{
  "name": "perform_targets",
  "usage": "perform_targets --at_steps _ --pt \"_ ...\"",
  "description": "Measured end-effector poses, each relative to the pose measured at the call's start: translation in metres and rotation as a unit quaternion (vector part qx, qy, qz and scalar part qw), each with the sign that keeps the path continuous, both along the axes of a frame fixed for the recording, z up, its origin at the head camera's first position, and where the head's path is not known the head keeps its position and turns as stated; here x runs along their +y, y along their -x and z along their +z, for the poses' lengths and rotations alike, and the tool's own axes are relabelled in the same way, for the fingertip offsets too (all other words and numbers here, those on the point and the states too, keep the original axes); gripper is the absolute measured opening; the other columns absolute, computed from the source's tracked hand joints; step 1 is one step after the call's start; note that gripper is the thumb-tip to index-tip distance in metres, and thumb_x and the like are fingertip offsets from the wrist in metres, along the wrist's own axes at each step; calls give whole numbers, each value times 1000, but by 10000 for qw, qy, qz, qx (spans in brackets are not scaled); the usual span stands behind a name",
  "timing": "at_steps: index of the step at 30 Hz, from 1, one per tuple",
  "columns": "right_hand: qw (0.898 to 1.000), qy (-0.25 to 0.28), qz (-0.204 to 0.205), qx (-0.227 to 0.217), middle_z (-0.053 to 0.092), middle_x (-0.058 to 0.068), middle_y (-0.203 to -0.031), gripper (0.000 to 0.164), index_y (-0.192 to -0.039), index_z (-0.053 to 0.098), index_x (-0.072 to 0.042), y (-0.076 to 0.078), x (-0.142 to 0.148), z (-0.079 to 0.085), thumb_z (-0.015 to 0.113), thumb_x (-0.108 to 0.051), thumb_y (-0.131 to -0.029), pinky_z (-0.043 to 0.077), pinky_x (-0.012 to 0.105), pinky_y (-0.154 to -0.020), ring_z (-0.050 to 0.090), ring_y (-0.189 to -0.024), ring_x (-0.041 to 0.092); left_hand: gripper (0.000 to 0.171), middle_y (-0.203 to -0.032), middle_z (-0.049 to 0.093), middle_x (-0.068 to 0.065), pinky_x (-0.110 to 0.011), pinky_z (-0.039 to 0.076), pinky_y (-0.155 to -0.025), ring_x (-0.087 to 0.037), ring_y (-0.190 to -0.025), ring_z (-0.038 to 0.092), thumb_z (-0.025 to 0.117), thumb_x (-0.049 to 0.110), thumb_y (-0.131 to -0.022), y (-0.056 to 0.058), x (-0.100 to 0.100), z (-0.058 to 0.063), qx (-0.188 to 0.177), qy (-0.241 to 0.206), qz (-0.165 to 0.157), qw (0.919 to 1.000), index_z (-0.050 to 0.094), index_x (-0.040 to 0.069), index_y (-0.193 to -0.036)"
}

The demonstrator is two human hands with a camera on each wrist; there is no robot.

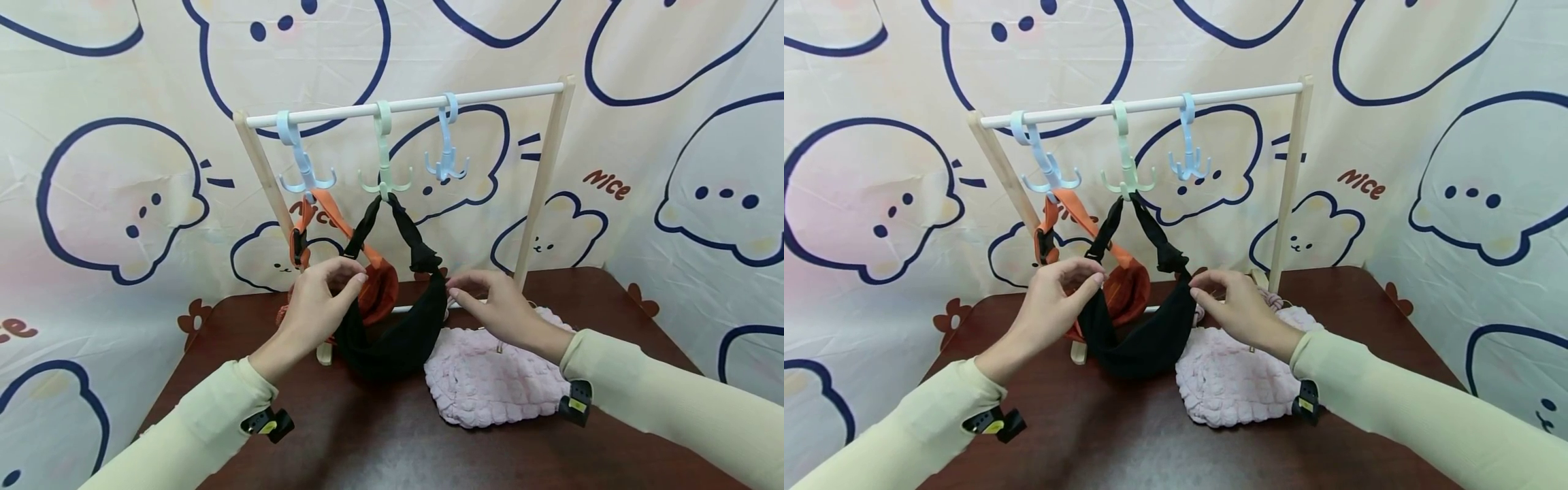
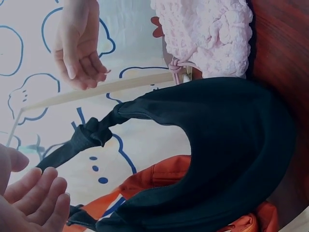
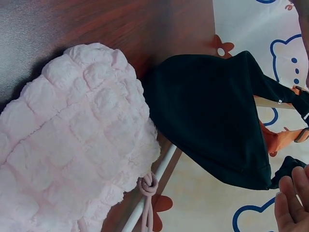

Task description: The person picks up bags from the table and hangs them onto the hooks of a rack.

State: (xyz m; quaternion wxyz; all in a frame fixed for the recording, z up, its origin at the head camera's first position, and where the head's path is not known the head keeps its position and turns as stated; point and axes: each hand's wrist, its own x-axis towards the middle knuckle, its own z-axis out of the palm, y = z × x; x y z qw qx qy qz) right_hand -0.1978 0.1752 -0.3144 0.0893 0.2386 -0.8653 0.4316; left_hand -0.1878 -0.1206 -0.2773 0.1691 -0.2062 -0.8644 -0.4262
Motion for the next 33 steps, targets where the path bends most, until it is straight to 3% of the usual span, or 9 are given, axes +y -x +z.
perform_targets --at_steps 5,9,16,25,33 --pt "9998 -104 -33 145 72 10 -122 23 -118 72 -5 -1 0 -4 63 -17 -101 56 47 -91 67 -113 26 14 -97 73 -4 -27 53 -78 -14 -84 65 64 18 -100 0 1 -3 -45 57 -67 10000 71 10 -108" --pt "9993 -212 -48 313 74 8 -118 20 -116 73 -6 -2 -1 -7 65 -15 -99 54 38 -87 66 -111 23 14 -98 74 -3 -28 54 -80 -14 -85 66 64 18 -100 -2 2 -5 -90 93 -85 9999 71 10 -109" --pt "9998 -149 47 82 73 11 -116 21 -117 71 -5 -5 -1 -10 64 -13 -100 55 27 -76 68 -100 21 13 -99 74 -3 -32 55 -84 -13 -88 66 63 18 -100 -4 3 -10 -138 110 -150 9997 71 12 -109" --pt "9998 -203 29 34 74 11 -114 20 -117 71 -6 -7 -1 -13 63 -14 -100 56 30 -74 69 -99 21 11 -96 74 -2 -31 56 -84 -12 -87 67 63 16 -100 -6 5 -14 -186 82 -195 9996 72 14 -106" --pt "9993 -264 99 264 75 5 -108 18 -114 73 -6 -7 0 -15 64 -13 -99 56 30 -80 68 -95 16 10 -97 75 -3 -30 55 -82 -12 -87 67 64 17 -100 -7 6 -19 -265 112 -206 9994 72 14 -106"
